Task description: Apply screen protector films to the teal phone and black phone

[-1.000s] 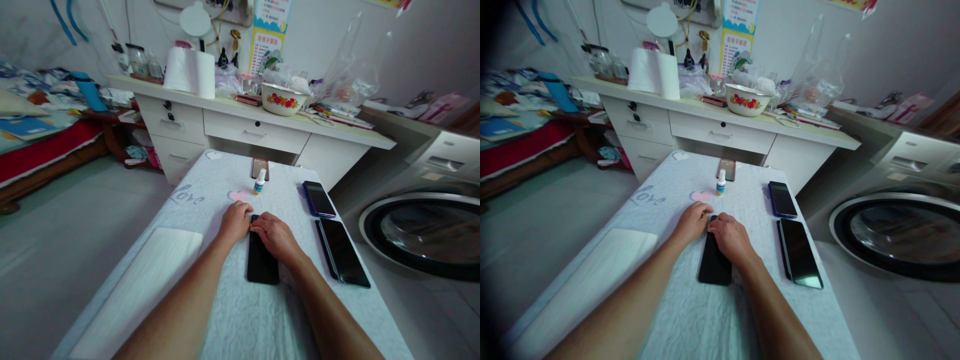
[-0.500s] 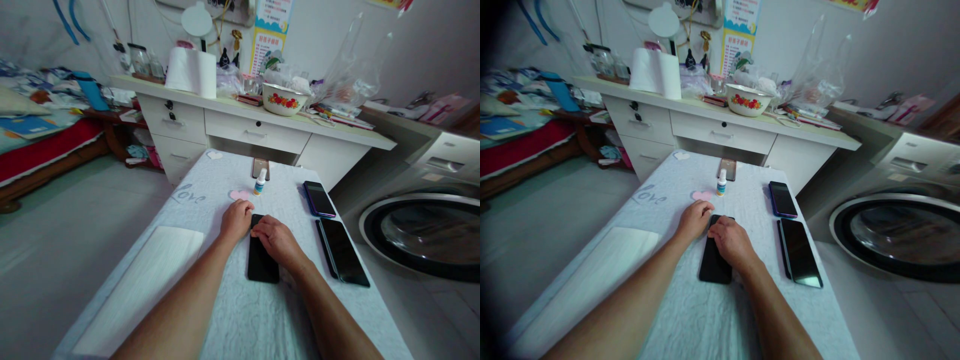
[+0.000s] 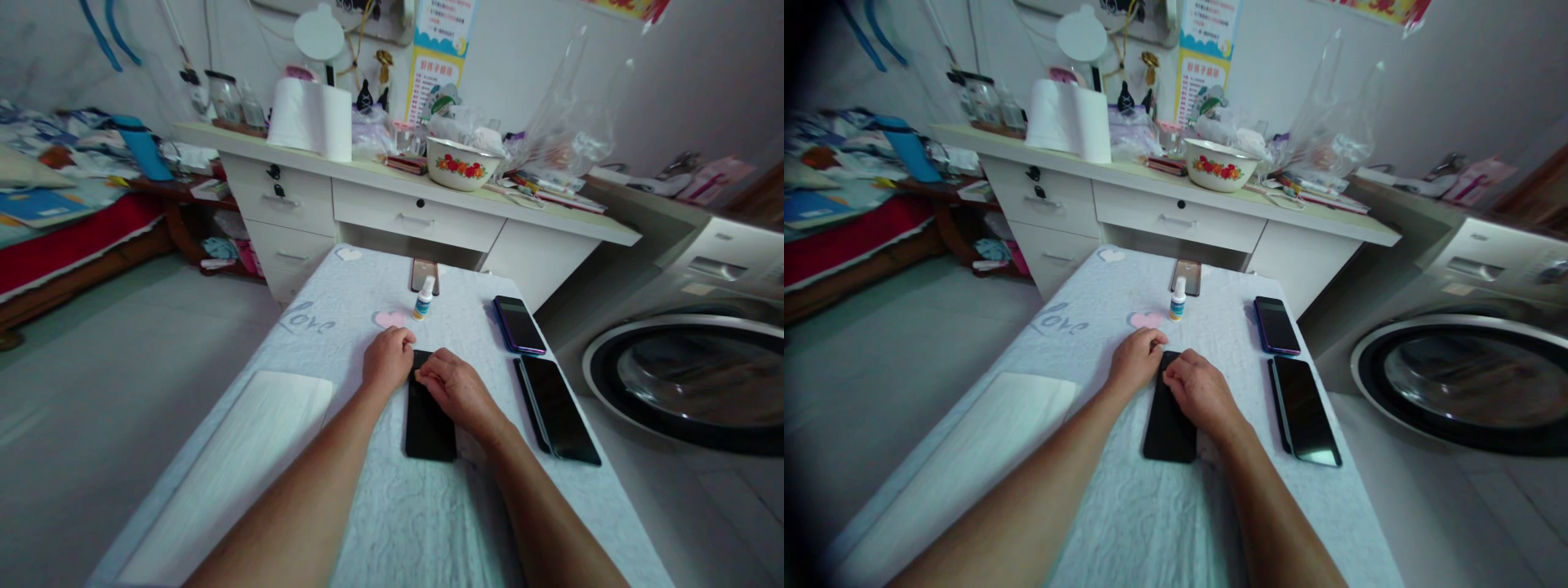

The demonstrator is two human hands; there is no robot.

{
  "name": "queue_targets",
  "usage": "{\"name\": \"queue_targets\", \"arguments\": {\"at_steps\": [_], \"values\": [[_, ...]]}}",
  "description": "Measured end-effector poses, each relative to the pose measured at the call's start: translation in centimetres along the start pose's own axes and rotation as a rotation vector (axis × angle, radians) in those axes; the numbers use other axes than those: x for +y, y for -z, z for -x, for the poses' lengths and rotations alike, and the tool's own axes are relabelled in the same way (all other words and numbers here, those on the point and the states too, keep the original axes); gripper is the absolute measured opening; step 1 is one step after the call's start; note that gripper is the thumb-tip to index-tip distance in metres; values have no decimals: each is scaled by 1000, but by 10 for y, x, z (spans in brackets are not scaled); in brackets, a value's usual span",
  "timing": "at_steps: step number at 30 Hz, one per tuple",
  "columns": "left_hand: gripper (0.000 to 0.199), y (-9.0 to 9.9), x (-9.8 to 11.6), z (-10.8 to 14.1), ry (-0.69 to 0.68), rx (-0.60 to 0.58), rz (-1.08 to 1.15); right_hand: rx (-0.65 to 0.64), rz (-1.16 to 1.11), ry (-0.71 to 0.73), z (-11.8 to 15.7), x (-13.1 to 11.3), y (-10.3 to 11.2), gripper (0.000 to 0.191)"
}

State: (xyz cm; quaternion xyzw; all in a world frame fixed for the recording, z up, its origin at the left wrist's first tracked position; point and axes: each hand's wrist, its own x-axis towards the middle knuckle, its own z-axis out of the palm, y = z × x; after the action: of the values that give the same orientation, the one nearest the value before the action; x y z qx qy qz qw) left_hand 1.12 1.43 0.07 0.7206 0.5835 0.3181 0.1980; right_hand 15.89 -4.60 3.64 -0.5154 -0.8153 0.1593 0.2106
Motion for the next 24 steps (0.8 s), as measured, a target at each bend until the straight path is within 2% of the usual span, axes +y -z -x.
{"name": "queue_targets", "arguments": {"at_steps": [5, 17, 24], "values": [[19, -1, 0, -1, 10, -10, -23, 7, -31, 36, 1, 7, -3, 15], [24, -3, -2, -2, 9, -17, -36, 42, 75, -34, -2, 8, -3, 20], [23, -3, -1, -2, 16, -18, -42, 86, 43, 23, -1, 6, -1, 19]]}}
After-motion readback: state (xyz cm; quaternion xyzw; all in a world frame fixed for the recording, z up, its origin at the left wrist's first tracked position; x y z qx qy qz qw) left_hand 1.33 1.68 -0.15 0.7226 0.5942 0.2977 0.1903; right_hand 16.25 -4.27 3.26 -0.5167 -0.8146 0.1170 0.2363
